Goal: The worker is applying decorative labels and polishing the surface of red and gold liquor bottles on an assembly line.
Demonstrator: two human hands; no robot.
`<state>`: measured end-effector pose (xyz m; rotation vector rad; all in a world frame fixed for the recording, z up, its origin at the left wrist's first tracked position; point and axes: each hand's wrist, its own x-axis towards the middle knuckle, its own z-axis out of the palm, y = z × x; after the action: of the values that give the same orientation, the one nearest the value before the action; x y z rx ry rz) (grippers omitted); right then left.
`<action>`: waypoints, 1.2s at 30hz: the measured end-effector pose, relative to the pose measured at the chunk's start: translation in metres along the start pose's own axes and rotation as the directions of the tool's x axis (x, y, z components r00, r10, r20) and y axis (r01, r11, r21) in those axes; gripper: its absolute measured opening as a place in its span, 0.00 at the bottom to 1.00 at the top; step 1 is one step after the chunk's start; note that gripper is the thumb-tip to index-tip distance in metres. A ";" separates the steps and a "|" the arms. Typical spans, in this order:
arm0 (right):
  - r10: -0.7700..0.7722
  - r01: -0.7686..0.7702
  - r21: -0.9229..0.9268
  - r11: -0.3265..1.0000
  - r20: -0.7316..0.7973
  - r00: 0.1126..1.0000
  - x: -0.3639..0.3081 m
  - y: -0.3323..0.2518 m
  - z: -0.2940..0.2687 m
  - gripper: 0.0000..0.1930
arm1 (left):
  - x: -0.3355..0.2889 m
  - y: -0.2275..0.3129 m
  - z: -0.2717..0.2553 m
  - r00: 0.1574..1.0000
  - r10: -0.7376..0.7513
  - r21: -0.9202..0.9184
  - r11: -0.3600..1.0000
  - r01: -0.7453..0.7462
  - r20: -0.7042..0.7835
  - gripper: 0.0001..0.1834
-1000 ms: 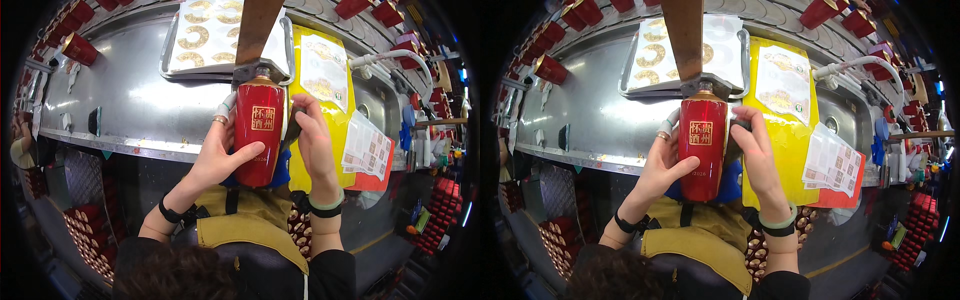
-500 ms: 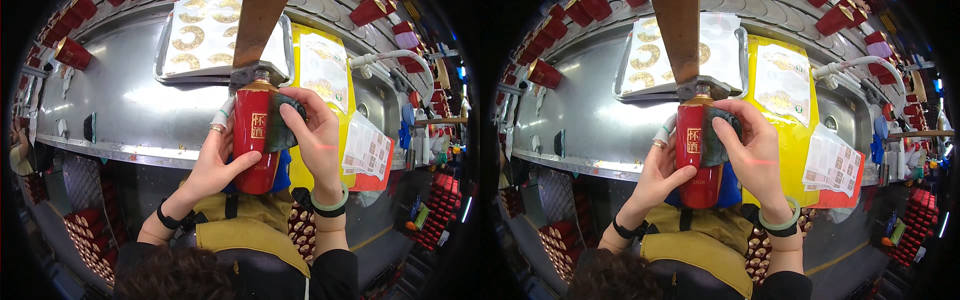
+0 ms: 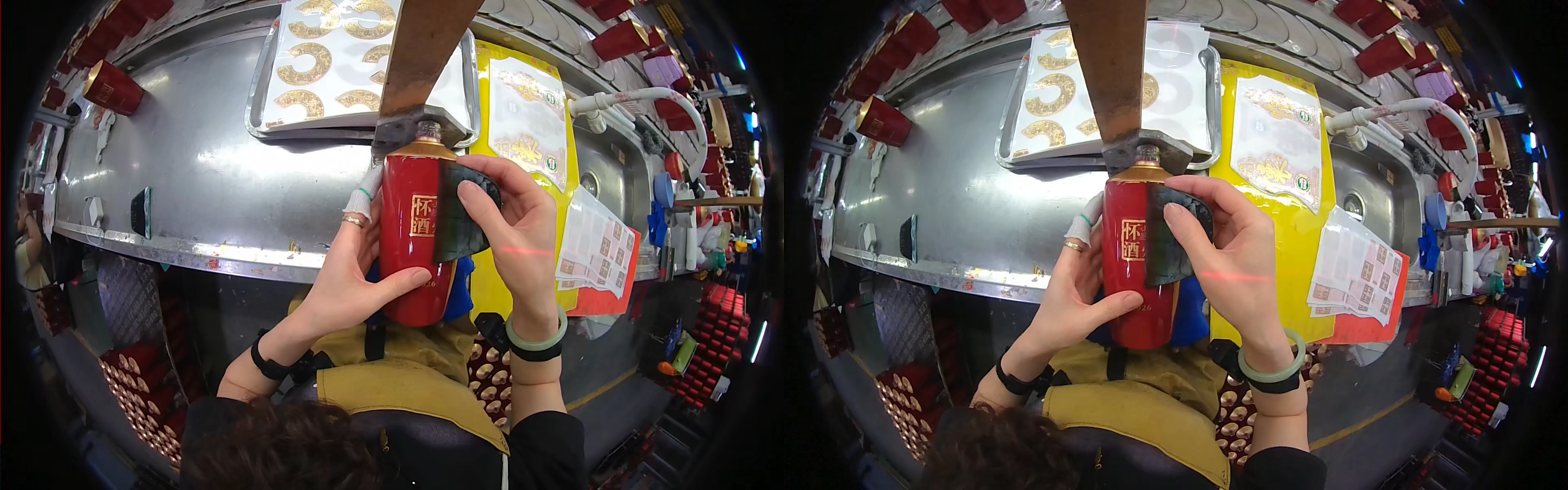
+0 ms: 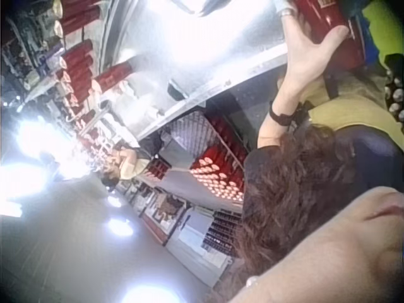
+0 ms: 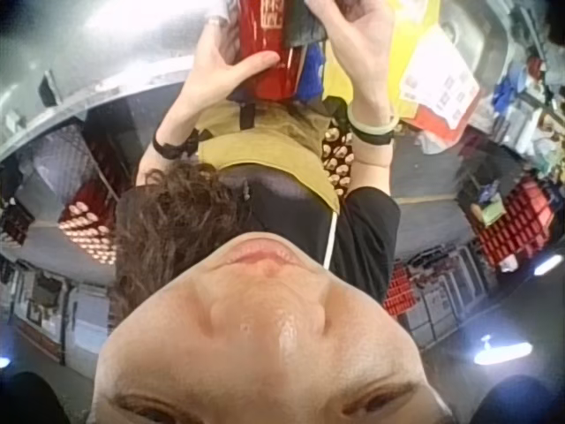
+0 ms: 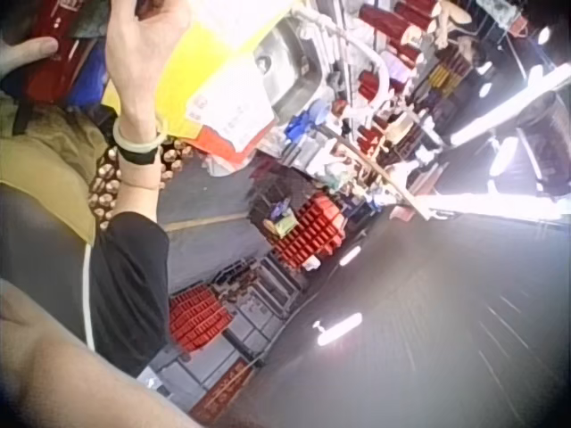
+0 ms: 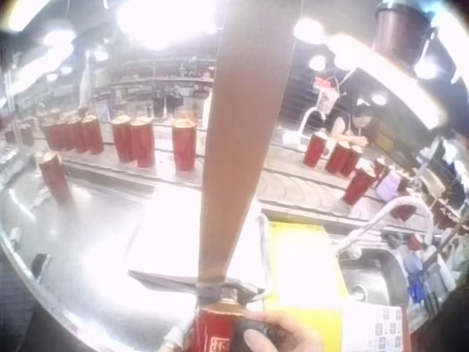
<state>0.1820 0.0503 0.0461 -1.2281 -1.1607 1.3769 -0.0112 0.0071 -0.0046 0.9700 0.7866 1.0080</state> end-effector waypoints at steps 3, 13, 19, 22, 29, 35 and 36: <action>0.007 -0.007 0.001 1.000 -0.005 1.000 0.001 -0.001 -0.001 0.14 | 0.001 0.001 0.000 1.000 -0.012 0.008 1.000 0.012 0.003 0.61; 0.028 -0.030 -0.071 0.997 -0.034 0.999 -0.001 -0.002 0.002 0.13 | 0.000 0.001 0.000 1.000 0.015 0.031 0.999 -0.015 0.023 0.62; 0.011 -0.013 -0.093 0.996 -0.018 1.000 -0.001 -0.001 0.002 0.12 | -0.002 0.001 0.000 1.000 -0.002 0.029 1.000 0.001 0.019 0.62; 0.007 -0.008 -0.109 0.994 -0.013 1.000 -0.001 0.000 0.001 0.12 | -0.002 0.000 0.000 1.000 -0.015 0.026 1.000 0.015 0.018 0.63; -0.046 0.048 0.160 0.986 -0.018 0.999 0.005 0.004 -0.015 0.13 | 0.003 0.002 0.000 1.000 -0.019 -0.020 1.000 0.019 0.013 0.62; -0.040 0.048 0.114 0.992 -0.068 0.997 -0.002 0.009 -0.019 0.14 | 0.001 0.001 0.009 0.999 -0.033 -0.035 0.999 0.032 -0.031 0.58; -0.042 0.051 0.121 0.991 -0.071 0.997 -0.003 0.011 -0.020 0.14 | 0.001 0.002 0.011 0.999 -0.034 -0.027 0.999 0.034 -0.029 0.58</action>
<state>0.2013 0.0468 0.0347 -1.1450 -1.0362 1.3411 -0.0016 0.0056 0.0014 0.9176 0.8098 1.0030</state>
